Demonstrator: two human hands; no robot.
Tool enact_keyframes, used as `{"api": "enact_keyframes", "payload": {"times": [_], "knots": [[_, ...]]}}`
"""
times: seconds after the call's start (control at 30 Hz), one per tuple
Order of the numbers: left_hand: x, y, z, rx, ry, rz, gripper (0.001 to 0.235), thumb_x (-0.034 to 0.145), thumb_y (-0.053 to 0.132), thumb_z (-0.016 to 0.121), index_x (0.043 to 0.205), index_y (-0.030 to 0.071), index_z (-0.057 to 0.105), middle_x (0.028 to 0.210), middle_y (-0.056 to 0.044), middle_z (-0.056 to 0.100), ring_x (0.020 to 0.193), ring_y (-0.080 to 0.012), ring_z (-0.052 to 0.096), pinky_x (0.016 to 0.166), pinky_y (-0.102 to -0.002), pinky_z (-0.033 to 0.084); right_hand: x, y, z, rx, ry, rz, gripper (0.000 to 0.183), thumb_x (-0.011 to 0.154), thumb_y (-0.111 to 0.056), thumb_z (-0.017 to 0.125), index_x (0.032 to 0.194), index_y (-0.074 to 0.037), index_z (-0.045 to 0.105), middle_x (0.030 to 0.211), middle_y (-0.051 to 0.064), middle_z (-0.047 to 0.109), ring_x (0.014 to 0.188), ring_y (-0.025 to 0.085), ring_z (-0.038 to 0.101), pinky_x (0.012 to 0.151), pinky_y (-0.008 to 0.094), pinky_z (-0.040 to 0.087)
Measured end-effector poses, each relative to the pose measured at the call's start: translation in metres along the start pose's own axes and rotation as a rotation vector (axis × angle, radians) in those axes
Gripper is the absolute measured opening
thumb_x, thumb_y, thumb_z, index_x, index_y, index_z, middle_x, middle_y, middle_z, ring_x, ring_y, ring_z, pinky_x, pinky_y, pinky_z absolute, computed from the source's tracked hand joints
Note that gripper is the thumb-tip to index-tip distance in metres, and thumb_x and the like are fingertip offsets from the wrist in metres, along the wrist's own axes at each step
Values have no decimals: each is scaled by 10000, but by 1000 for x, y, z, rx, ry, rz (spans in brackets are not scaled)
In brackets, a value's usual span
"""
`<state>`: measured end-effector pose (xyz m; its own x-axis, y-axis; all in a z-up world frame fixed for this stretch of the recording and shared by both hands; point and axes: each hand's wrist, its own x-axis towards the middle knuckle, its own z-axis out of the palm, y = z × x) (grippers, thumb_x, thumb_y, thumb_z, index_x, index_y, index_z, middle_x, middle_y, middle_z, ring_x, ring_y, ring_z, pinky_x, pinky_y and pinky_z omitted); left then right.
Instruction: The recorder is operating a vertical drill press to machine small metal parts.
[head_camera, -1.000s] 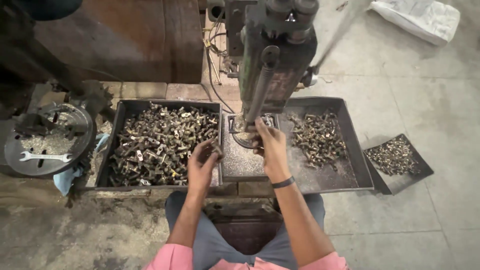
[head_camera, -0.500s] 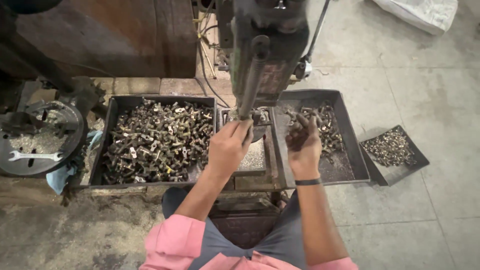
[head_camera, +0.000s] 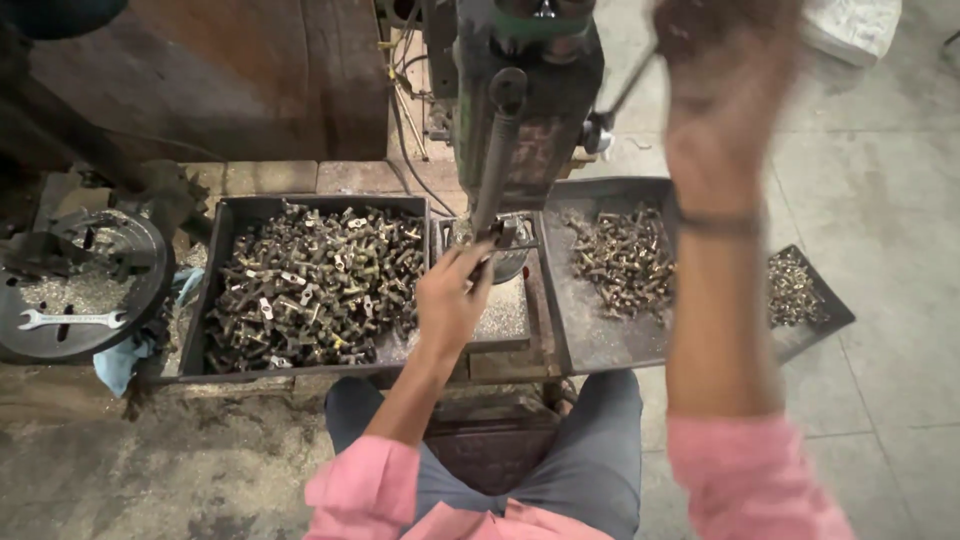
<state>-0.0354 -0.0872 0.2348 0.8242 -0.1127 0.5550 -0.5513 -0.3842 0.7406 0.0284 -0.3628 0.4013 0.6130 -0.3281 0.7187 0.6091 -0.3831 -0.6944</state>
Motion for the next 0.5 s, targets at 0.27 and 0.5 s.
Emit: {"api": "enact_keyframes", "payload": {"times": [0.27, 0.5], "knots": [[-54, -140, -10, 72, 85, -379, 182, 906, 109, 712, 1077, 55, 744, 962, -140, 759, 852, -330, 729, 748, -405, 585, -145, -2, 10, -702, -57, 58, 547, 1055, -486, 592, 1281, 11, 562, 897, 73, 610, 756, 151, 635, 655, 259, 528], [-116, -228, 17, 728, -299, -108, 168, 855, 43, 626, 1013, 68, 679, 1045, -155, 616, 974, -394, 689, 806, -478, 576, -148, 11, 41, -423, -32, 401, 381, 1074, -209, 610, 765, 13, 621, 558, 47, 518, 529, 90, 447, 481, 331, 341]]}}
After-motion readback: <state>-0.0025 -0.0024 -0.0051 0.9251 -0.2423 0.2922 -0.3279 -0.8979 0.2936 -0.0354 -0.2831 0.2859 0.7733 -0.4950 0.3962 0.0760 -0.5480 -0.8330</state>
